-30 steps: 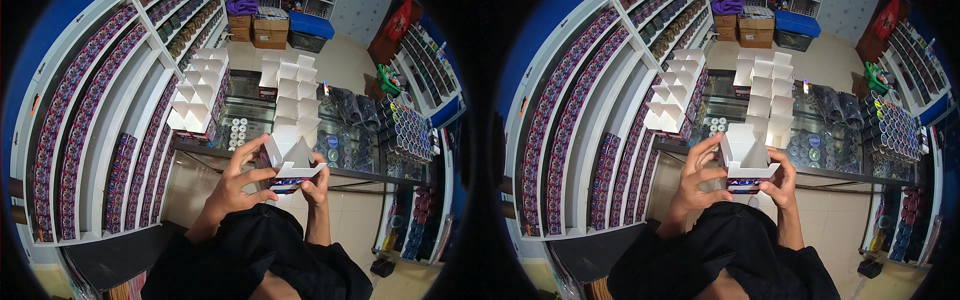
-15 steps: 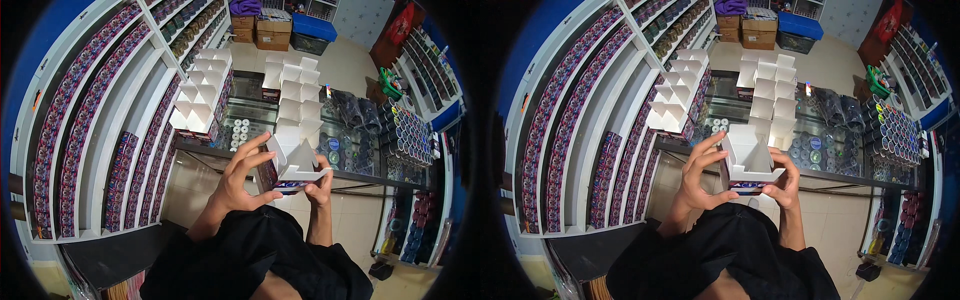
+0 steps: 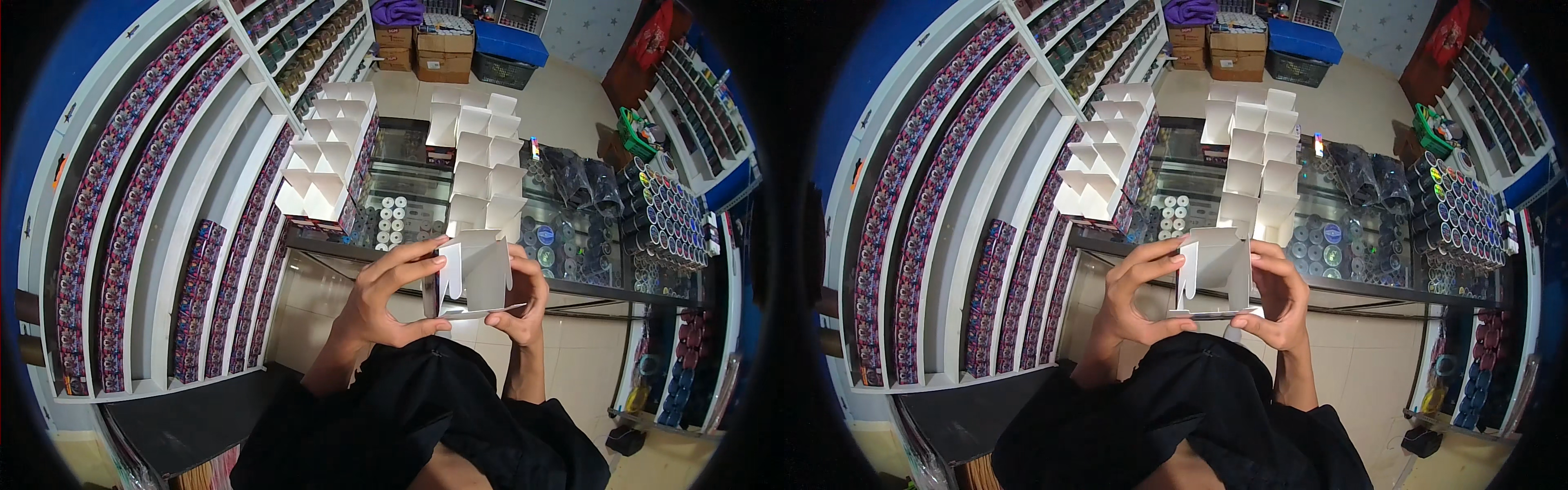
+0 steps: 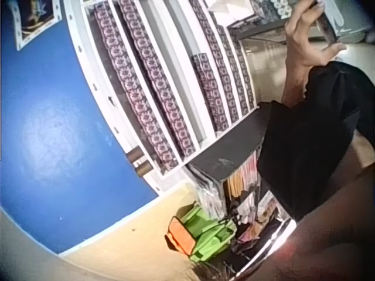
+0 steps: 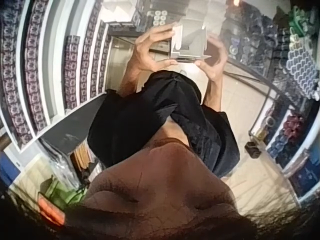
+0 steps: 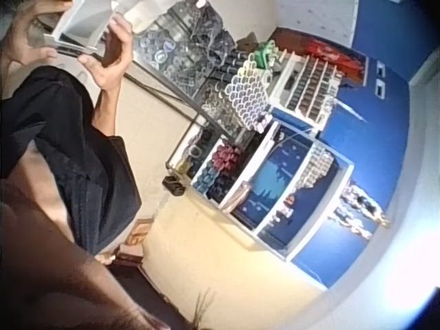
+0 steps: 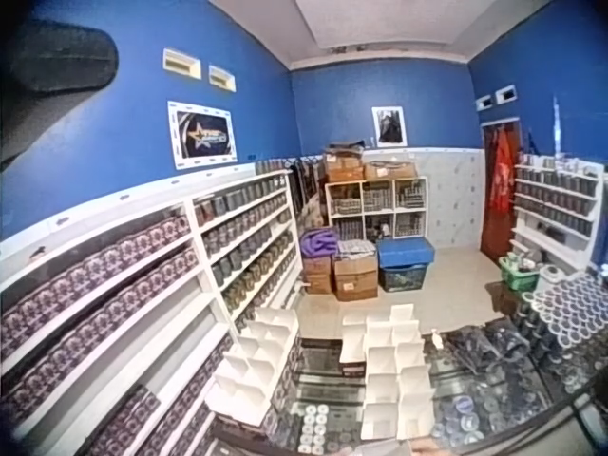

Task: Assembling a small cardboard box by folding its sides and tabs.

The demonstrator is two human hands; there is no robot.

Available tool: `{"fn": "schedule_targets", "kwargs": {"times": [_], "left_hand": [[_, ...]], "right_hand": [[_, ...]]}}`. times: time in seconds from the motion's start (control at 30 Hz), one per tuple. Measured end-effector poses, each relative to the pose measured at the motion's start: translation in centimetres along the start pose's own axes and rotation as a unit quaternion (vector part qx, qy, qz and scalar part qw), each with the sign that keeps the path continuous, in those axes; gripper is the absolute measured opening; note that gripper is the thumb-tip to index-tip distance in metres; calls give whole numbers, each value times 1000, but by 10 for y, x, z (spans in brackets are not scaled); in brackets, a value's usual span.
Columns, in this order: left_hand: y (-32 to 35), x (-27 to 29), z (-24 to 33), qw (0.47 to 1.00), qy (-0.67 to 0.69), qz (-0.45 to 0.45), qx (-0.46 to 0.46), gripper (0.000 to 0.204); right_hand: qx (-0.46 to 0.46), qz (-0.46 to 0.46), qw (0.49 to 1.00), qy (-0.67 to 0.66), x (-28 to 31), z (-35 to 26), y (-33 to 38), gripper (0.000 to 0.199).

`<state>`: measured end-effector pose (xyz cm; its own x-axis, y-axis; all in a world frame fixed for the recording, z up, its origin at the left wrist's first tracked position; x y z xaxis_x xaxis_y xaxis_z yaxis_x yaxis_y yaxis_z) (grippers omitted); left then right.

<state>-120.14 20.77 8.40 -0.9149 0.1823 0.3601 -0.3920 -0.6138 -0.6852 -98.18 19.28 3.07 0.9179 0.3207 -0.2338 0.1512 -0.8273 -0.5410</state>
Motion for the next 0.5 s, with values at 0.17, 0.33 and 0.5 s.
{"fn": "schedule_targets", "kwargs": {"times": [0.17,0.33,0.5], "left_hand": [[1,4,0,1000,-17,-15,22,72],[4,8,-2,998,-61,-20,12,73],[5,6,-4,998,-62,-2,2,71]], "right_hand": [[-3,-1,1000,8,-2,-3,-1,75],[0,-5,1000,26,-5,-5,-1,72],[5,-3,1000,30,-6,-6,-2,73]]}}
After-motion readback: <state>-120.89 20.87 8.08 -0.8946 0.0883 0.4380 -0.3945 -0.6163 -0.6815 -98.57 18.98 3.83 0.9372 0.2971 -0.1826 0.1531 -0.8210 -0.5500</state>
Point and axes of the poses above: each hand's wrist, its own y-axis away from the middle knuckle, its own x-axis out of the back of the hand, z = x × y, the point moved 4 cm from there along -y, towards the middle knuckle, and after that the axes turned 1 degree about y, right-handed, at the moved point
